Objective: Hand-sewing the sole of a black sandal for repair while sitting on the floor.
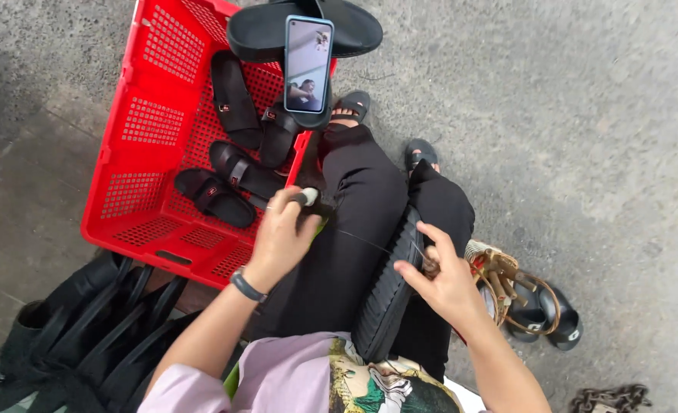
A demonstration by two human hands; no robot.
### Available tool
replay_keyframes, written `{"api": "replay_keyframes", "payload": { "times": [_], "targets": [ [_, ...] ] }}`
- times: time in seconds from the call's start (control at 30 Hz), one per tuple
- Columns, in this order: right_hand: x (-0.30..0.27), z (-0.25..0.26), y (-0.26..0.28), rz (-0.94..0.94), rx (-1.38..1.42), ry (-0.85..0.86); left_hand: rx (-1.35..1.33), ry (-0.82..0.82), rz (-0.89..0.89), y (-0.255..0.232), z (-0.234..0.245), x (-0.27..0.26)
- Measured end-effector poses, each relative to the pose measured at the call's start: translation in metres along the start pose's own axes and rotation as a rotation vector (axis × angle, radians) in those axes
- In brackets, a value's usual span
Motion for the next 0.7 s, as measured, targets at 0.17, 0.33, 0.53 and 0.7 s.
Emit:
{"api": "replay_keyframes", "payload": {
  "times": [0.17, 0.33, 0.53, 0.7],
  "targets": [
    [-0.025, -0.002, 0.021, 0.010, 0.005, -0.102, -0.546, -0.198, -0.188, -0.091, 0.035, 0.004],
    [-0.065, 0.037, 0.033, 0.403, -0.051, -0.459, -0.677, -0.188, -0.402, -0.156, 0.022, -0.012],
    [-0.079, 0.029, 0.050, 0.461, -0.030, -0.483, -0.525, -0.161, -0.472, -0.169, -0.014, -0.042],
    [-0.066, -0.004, -0.015, 0.189, 0.212, -0.249, -0.479, -0.126, -0.435, -0.163, -0.020, -0.083]
  ]
}}
Point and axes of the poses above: each hand's wrist, its own x-axis towards the middle knuckle, its own z-axis out of the back of the hand, y = z × x, the point moved 7 cm from there along x, towards the middle knuckle, and after that the axes turned 5 degrees about -z, right-handed, at the moved point
